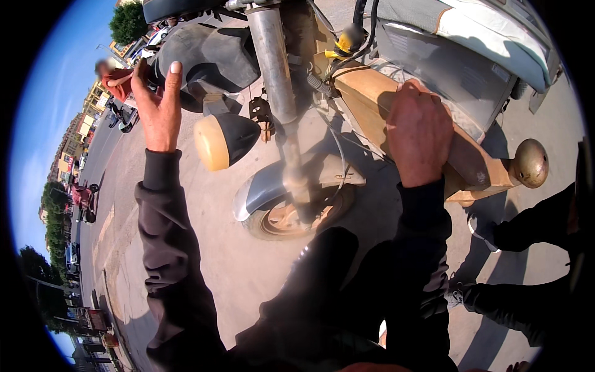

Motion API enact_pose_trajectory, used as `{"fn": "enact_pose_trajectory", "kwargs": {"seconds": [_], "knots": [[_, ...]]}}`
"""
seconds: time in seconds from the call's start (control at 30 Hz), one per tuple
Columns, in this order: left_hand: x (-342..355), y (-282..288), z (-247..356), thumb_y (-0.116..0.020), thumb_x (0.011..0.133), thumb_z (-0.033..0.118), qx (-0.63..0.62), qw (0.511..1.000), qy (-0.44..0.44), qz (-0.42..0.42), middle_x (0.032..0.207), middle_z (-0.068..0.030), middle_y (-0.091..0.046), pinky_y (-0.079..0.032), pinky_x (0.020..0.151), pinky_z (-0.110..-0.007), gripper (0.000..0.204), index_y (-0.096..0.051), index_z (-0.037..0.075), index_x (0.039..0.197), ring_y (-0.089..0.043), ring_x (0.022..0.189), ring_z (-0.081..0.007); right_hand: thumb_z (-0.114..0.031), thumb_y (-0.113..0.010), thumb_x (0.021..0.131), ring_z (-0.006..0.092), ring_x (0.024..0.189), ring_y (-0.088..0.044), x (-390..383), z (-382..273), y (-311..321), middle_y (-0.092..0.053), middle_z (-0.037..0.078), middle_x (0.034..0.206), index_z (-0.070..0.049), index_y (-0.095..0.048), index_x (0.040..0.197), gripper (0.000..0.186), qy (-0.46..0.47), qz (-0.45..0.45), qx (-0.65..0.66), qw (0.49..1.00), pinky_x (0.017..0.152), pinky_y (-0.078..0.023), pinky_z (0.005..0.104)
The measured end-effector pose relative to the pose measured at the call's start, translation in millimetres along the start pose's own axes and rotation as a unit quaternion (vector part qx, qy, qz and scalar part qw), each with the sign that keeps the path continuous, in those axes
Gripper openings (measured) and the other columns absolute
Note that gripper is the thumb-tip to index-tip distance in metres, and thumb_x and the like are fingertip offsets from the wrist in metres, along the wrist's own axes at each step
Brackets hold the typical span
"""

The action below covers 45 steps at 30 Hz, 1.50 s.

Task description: The person works on the front fork of a motorcycle, using a metal rod to adjust components and a pair of scissors to cut a zip tie. They manipulate the fork assembly and secure parts while another person observes nearby.

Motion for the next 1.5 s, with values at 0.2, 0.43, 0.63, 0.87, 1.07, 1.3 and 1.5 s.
{"fn": "enact_pose_trajectory", "kwargs": {"seconds": [0.2, 0.43, 0.63, 0.87, 1.07, 1.3, 1.5], "knots": [[27, -20, -22, -0.072, 0.09, 0.043, 0.079, 0.995, -0.054, -0.014, 0.129, -0.0252, -0.054, -0.04, 0.105, -0.04, 0.069, -0.051, -0.007, 0.133, -0.053, 0.121, -0.0347, -0.013, -0.066, 0.081, 0.0246, 0.089, -0.066, -3, 5, 1, -0.068, 0.01, 0.09, -0.005, -0.061, 0.097, 0.019, 0.007, 0.002, -0.025, 1.0, 0.081, -0.051, 0.0365], [52, -35, -26, -0.073, 0.091, 0.034, -0.045, 0.997, -0.032, -0.061, 0.128, -0.0208, -0.06, -0.045, 0.102, -0.035, 0.059, -0.054, -0.003, 0.133, -0.059, 0.119, -0.0262, -0.013, -0.061, 0.088, 0.0266, 0.084, -0.066, 8, 10, 13, -0.067, 0.009, 0.085, -0.007, -0.059, 0.09, 0.007, 0.055, 0.066, -0.015, 0.996, 0.078, -0.051, 0.0381], [43, -44, -22, -0.065, 0.095, 0.035, 0.005, 0.994, -0.074, -0.085, 0.128, -0.0173, -0.061, -0.043, 0.105, -0.037, 0.053, -0.056, 0.004, 0.136, -0.058, 0.119, -0.0271, -0.019, -0.059, 0.094, 0.0294, 0.077, -0.066, 5, 11, 7, -0.067, 0.011, 0.08, -0.008, -0.058, 0.084, 0.015, 0.031, 0.094, -0.079, 0.992, 0.071, -0.052, 0.0415], [36, -34, -8, -0.064, 0.093, 0.032, 0.088, 0.977, -0.191, -0.032, 0.13, -0.0155, -0.06, -0.04, 0.106, -0.041, 0.047, -0.059, 0.009, 0.134, -0.056, 0.12, -0.0313, -0.023, -0.054, 0.1, 0.038, 0.074, -0.064, 9, 8, 7, -0.064, 0.018, 0.077, -0.003, -0.057, 0.085, 0.025, 0.013, 0.069, -0.058, 0.996, 0.066, -0.05, 0.0475], [28, -40, 36, -0.073, 0.085, 0.021, 0.172, 0.944, -0.266, -0.091, 0.137, -0.0164, -0.058, -0.043, 0.106, -0.046, 0.047, -0.064, 0.01, 0.13, -0.055, 0.125, -0.0363, -0.024, -0.053, 0.101, 0.0396, 0.072, -0.063, 8, 15, 6, -0.064, 0.019, 0.075, -0.004, -0.058, 0.085, 0.026, -0.003, 0.068, -0.084, 0.994, 0.063, -0.049, 0.0485], [17, -73, 63, -0.058, 0.086, -0.005, 0.091, 0.853, -0.439, -0.266, 0.138, 0.0014, -0.061, -0.03, 0.119, -0.047, 0.049, -0.066, 0.021, 0.127, -0.05, 0.136, -0.0224, -0.021, -0.058, 0.097, 0.0377, 0.069, -0.064, 10, 9, 8, -0.064, 0.018, 0.074, -0.004, -0.059, 0.081, 0.023, -0.014, 0.074, -0.083, 0.994, 0.063, -0.05, 0.0473], [23, -102, 75, -0.072, 0.085, 0.016, 0.198, 0.832, -0.433, -0.285, 0.126, -0.0038, -0.06, -0.043, 0.102, -0.046, 0.037, -0.068, 0.02, 0.122, -0.055, 0.117, -0.0261, -0.024, -0.056, 0.098, 0.0383, 0.068, -0.063, 8, 14, 10, -0.064, 0.018, 0.073, -0.004, -0.058, 0.079, 0.027, -0.034, 0.065, -0.088, 0.993, 0.062, -0.049, 0.0481]]}}
Point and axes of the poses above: each hand's wrist, its own x-axis towards the middle knuckle, its own y-axis out of the back of the hand, z = x × y, the point moved 10 cm from there along x, towards the middle knuckle
